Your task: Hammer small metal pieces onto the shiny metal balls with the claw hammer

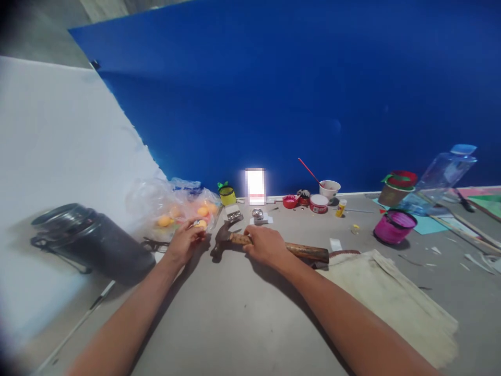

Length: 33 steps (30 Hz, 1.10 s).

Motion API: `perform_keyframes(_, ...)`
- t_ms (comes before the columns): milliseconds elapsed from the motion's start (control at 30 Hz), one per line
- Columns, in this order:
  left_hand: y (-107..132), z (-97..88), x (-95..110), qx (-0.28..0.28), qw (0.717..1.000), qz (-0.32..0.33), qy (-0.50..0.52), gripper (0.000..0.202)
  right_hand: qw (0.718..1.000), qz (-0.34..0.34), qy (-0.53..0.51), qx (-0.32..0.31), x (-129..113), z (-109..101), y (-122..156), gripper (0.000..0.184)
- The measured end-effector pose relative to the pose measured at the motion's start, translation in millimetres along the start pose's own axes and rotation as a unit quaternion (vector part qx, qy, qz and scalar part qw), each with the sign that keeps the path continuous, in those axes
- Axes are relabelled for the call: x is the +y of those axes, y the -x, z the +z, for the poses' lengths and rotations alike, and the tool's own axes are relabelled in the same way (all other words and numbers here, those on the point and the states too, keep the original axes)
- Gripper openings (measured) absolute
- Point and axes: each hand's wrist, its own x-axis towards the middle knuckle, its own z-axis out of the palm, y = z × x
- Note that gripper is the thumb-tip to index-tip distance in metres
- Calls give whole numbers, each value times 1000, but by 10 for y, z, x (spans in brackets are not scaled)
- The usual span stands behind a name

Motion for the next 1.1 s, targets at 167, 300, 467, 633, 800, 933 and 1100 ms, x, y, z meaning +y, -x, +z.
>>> perform_keyframes(167,-34,73,12,-64,989,49,-121,33,999,-22,0,-46,-66,75,39,30)
perform_keyframes(300,-191,273,9,-88,934,121,-324,27,997,-60,20,-31,-93,125,60,24)
perform_keyframes(467,-464,623,34,-115,835,207,-497,7,992,-103,75,-16,-80,172,32,22)
perform_keyframes(633,-665,863,37,-164,725,215,-634,13,991,-113,68,-31,-54,153,5,22)
perform_keyframes(800,-731,947,51,-180,646,217,-709,18,988,-124,77,-41,-49,137,8,27)
perform_keyframes(933,-726,956,68,-182,617,222,-733,18,988,-128,78,-40,-47,143,8,27)
perform_keyframes(1100,-742,918,92,-182,618,231,-729,20,988,-132,74,-39,-43,151,2,28)
